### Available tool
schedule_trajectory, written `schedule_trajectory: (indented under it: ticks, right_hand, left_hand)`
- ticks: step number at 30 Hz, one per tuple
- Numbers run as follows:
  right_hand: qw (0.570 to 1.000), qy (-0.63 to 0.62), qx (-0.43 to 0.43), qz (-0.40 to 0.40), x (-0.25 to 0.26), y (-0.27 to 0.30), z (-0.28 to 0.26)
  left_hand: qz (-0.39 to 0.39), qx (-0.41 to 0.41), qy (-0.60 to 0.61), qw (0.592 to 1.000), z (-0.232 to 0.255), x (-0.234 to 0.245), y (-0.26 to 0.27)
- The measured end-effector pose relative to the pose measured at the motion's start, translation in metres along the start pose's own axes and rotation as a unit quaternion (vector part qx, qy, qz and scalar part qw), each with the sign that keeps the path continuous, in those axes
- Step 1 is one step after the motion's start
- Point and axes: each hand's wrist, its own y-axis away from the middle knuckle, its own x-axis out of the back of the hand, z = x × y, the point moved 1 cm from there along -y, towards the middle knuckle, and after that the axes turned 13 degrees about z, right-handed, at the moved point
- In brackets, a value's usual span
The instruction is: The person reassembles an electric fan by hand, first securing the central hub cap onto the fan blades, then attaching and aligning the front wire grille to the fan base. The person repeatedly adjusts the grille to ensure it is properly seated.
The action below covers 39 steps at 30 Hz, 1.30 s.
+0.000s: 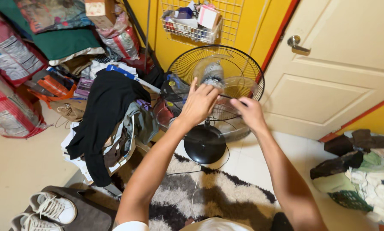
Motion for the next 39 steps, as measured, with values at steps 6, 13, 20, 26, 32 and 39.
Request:
schedule_trajectory:
  ticks: [6,13,20,26,32,39]
  right_hand:
    - [0.96,-0.229,-0.147,0.062,0.045,-0.025,0.12]
    - [0.903,-0.381,-0.183,0.074,0.075,-0.021,0.153]
    - [0.882,-0.422,-0.201,0.068,0.069,-0.016,0.138]
    - [0.888,-0.403,-0.206,0.078,0.069,-0.015,0.148]
    - [0.911,-0.371,-0.17,0.067,0.071,-0.02,0.156]
    - [0.973,-0.194,-0.119,0.035,0.061,-0.022,0.084]
  left_hand:
    - [0.154,0.131,0.022,0.979,-0.056,0.046,0.022]
    - [0.117,0.384,0.078,0.913,-0.138,0.053,0.088]
    - [0.101,0.426,0.076,0.896,-0.143,0.023,0.128]
    - [0.089,0.464,0.104,0.875,-0.159,0.004,0.142]
    - [0.069,0.46,0.077,0.882,-0.171,-0.011,0.159]
    - [0.242,0.381,-0.054,0.891,-0.115,0.014,0.109]
